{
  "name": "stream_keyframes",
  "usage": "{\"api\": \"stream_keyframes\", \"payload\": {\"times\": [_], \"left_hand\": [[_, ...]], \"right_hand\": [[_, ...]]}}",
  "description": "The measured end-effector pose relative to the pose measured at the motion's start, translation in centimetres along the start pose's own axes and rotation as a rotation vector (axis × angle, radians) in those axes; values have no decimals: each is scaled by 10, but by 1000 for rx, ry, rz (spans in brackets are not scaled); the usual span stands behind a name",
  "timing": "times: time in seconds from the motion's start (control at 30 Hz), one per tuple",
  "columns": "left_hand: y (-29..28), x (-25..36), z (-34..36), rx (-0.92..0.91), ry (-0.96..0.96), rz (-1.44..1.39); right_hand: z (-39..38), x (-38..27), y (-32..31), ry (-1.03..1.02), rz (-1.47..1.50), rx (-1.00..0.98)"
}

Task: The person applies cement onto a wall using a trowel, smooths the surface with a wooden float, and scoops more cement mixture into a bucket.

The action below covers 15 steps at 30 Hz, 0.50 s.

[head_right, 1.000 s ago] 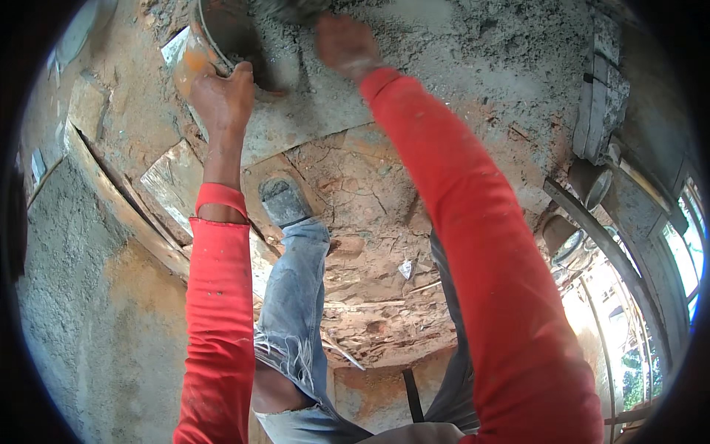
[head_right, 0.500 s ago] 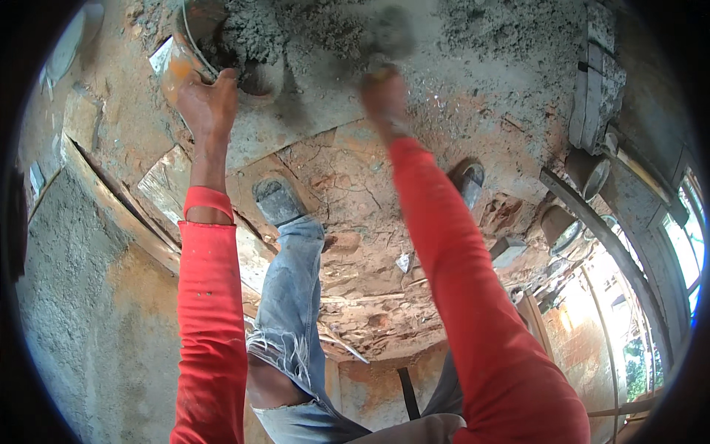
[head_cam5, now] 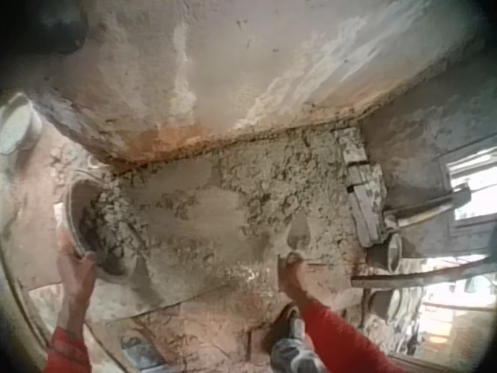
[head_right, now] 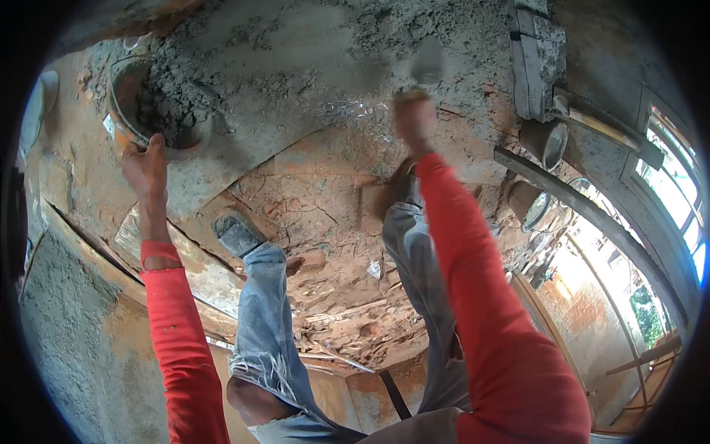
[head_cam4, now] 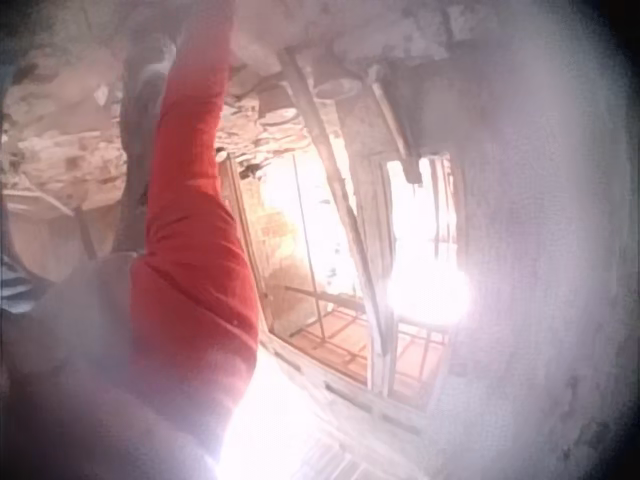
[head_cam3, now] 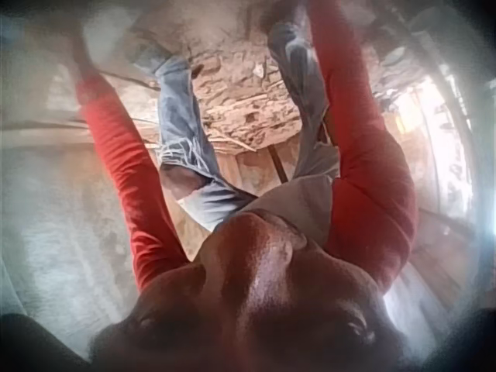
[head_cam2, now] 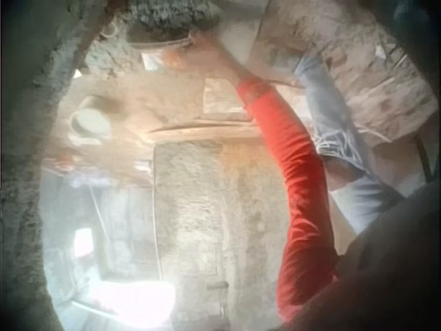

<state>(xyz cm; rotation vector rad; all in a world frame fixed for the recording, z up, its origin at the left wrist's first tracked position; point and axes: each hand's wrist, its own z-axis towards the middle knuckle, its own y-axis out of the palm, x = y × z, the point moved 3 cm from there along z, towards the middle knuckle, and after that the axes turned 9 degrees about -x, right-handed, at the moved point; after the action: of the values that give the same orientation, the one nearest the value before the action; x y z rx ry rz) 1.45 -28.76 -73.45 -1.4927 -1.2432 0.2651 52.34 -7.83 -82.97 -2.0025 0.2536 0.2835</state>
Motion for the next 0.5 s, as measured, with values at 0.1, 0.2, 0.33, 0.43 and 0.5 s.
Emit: {"api": "stream_keyframes", "payload": {"times": [0.1, 0.2, 0.33, 0.43, 0.5], "left_hand": [[3, -7, -1, -11, -50, -60], [18, 6, 9, -37, 37, -166], [-4, -10, -7, -17, 66, -217], [7, 12, -28, -14, -3, -383], [16, 30, -35, 113, 93, -262]], "right_hand": [[40, 0, -32, 377, 403, -238], [92, -42, -17, -58, 151, -50], [42, -130, 34, -12, 70, -348], [10, -165, 25, -398, -122, -377], [2, -167, 12, -387, -113, -472]]}}
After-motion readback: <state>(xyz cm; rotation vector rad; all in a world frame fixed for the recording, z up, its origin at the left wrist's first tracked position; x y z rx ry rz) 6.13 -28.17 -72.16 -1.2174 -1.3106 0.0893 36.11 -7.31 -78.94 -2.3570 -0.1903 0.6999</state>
